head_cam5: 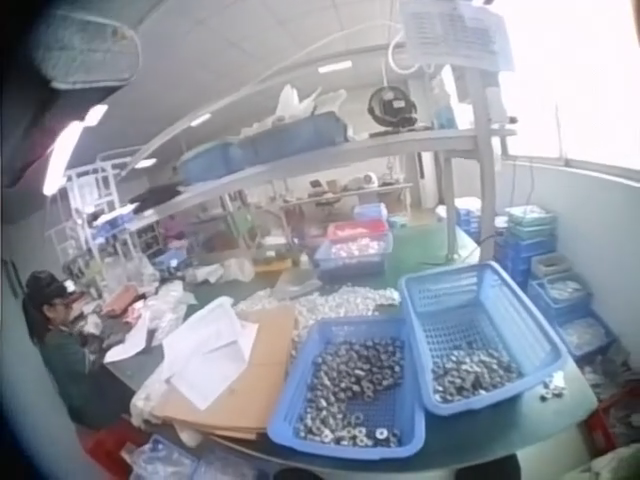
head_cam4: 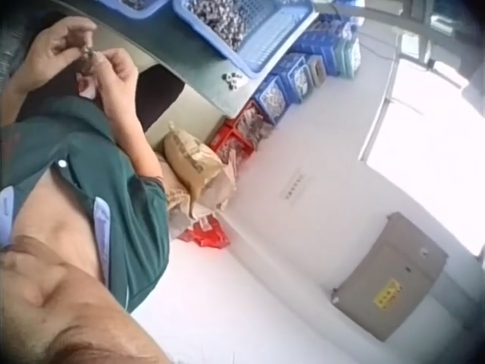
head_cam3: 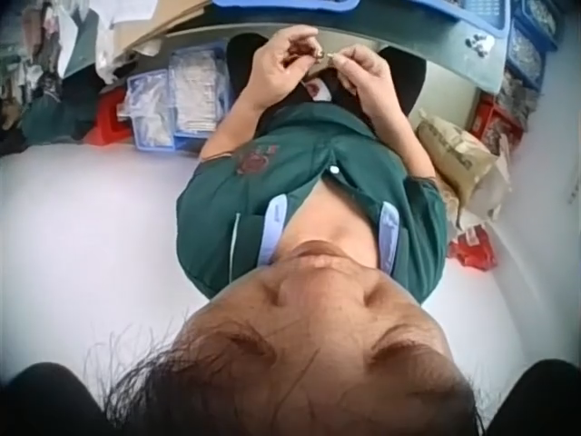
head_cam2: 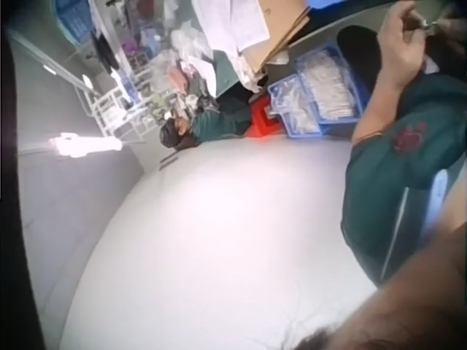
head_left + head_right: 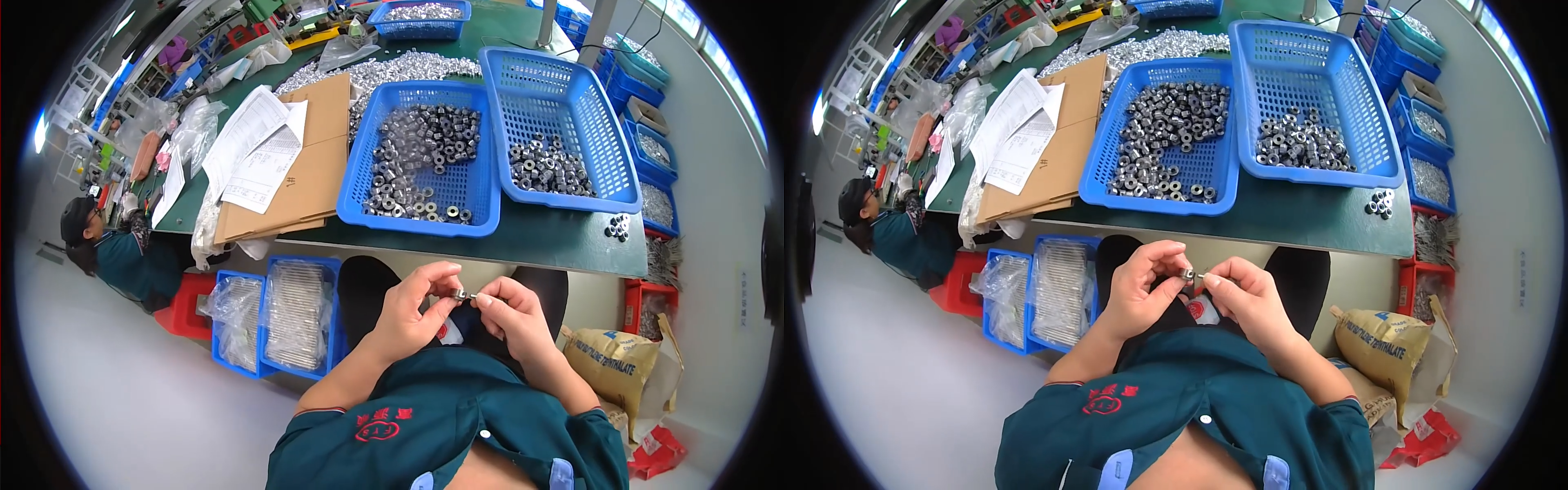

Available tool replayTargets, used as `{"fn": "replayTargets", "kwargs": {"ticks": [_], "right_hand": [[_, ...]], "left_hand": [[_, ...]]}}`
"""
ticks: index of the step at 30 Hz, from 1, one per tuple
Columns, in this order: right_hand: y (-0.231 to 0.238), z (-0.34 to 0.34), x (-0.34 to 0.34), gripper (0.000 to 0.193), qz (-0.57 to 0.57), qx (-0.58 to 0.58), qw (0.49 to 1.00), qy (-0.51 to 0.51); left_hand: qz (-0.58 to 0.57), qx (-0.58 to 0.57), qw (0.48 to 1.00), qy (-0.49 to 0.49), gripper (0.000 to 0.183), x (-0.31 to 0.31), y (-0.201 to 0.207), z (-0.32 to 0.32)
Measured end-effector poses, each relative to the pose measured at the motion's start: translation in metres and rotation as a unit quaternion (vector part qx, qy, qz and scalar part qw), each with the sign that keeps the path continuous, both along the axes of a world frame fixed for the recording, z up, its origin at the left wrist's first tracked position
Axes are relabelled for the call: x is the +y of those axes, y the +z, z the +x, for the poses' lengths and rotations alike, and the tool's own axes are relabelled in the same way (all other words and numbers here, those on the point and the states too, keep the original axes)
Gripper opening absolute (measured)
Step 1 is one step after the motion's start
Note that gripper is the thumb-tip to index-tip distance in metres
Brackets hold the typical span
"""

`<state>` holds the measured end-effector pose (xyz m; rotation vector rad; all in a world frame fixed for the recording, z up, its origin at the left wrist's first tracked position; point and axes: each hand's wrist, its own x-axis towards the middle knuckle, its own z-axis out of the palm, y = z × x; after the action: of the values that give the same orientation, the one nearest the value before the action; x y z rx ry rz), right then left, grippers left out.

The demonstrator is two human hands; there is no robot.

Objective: Assembling small metal ring components by hand at an industrial workbench.

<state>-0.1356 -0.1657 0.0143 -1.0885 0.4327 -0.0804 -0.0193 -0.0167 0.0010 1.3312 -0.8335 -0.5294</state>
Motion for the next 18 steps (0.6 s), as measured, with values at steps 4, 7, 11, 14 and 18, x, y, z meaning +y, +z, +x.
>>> {"fn": "replayTargets", "kwargs": {"ticks": [4,7,11,14,18], "right_hand": [[-0.003,0.0,0.001,0.01,-0.213,-0.032,0.976,-0.004],[0.003,0.001,0.0,0.007,-0.442,-0.105,0.891,-0.025],[0.003,0.003,-0.008,0.011,-0.669,-0.209,0.712,-0.034],[0.006,0.003,-0.014,0.016,-0.725,-0.215,0.654,-0.023],[-0.011,0.0,-0.018,0.009,-0.54,-0.187,0.819,-0.053]], "left_hand": [[0.044,-0.128,0.991,-0.001,0.048,-0.001,0.01,-0.002],[0.056,-0.218,0.974,-0.003,0.05,-0.003,0.013,0.0],[0.071,-0.305,0.95,-0.012,0.053,-0.007,0.022,0.001],[0.075,-0.33,0.941,-0.027,0.054,-0.012,0.026,0.004],[0.073,-0.375,0.923,-0.043,0.054,-0.021,0.031,0.005]]}}
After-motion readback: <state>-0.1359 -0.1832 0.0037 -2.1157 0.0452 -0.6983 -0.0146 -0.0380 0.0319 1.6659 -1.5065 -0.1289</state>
